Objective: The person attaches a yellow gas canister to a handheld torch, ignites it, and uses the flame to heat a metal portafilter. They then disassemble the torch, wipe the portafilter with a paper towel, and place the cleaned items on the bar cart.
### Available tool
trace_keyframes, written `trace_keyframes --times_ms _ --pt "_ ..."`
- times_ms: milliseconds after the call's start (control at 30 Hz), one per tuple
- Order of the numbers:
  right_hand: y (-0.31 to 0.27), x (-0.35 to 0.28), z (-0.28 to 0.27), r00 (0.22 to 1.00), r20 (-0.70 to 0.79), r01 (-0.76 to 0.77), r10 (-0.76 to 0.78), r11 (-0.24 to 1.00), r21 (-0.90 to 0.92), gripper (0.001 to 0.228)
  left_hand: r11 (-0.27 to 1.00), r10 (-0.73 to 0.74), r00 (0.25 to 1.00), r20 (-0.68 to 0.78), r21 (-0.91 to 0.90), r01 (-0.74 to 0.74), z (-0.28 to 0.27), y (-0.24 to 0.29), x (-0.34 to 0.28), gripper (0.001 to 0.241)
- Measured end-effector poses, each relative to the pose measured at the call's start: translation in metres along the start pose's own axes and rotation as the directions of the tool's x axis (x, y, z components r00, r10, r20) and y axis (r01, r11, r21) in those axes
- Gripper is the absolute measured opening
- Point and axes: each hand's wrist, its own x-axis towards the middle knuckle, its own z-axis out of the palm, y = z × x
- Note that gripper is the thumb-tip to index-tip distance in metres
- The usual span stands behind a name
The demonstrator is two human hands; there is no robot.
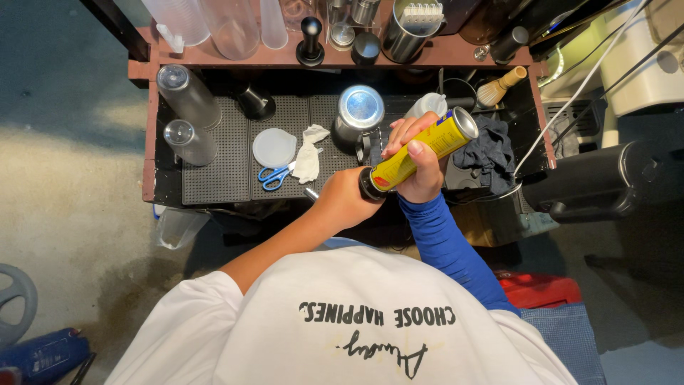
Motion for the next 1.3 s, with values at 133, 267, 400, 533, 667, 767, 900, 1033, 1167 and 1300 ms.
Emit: trace_keyframes --times_ms 133,267,400,533,667,767,900,1033,1167,1300 --pt "0.001 0.001 0.000 1.000 0.001 -0.003 0.003 1.000 0.006 0.022 1.000 0.005 1.000 -0.003 0.009 -0.005 -0.001 -0.001 0.002 0.026" --pt "0.002 0.003 0.002 1.000 0.017 -0.006 0.006 1.000 0.023 0.022 0.999 0.035 0.999 -0.010 0.007 -0.035 -0.005 -0.003 0.004 0.025" --pt "0.004 0.006 0.007 1.000 0.011 -0.004 0.004 1.000 0.022 0.022 1.000 -0.007 1.000 -0.011 0.025 0.007 -0.009 -0.002 0.003 0.026" --pt "0.006 0.010 0.012 1.000 0.007 -0.001 0.001 0.999 0.033 0.022 0.999 -0.010 1.000 -0.026 0.033 0.010 -0.014 -0.001 0.004 0.027" --pt "0.008 0.013 0.015 1.000 0.009 -0.001 0.000 0.999 0.041 0.021 0.999 -0.004 0.999 -0.033 0.049 0.006 -0.018 -0.002 0.004 0.028" --pt "0.008 0.015 0.015 0.999 0.031 -0.016 0.014 0.999 0.049 0.020 0.999 -0.021 0.999 -0.037 0.032 0.022 -0.020 -0.003 0.005 0.028" --pt "0.011 0.017 0.016 0.999 0.033 -0.014 0.012 0.997 0.076 0.019 0.998 -0.019 0.999 -0.040 0.056 0.021 -0.021 -0.005 0.008 0.027" --pt "0.013 0.019 0.015 0.999 0.039 -0.013 0.010 0.996 0.084 0.019 0.998 -0.008 0.999 -0.038 0.062 0.011 -0.022 -0.006 0.009 0.026" --pt "0.015 0.021 0.014 0.999 0.041 -0.003 0.000 0.997 0.080 0.019 0.999 -0.014 0.999 -0.041 0.046 0.016 -0.023 -0.006 0.011 0.026" --pt "0.016 0.022 0.013 0.999 0.042 -0.008 0.005 0.997 0.083 0.019 0.999 0.001 0.999 -0.045 0.052 0.001 -0.023 -0.006 0.012 0.026"
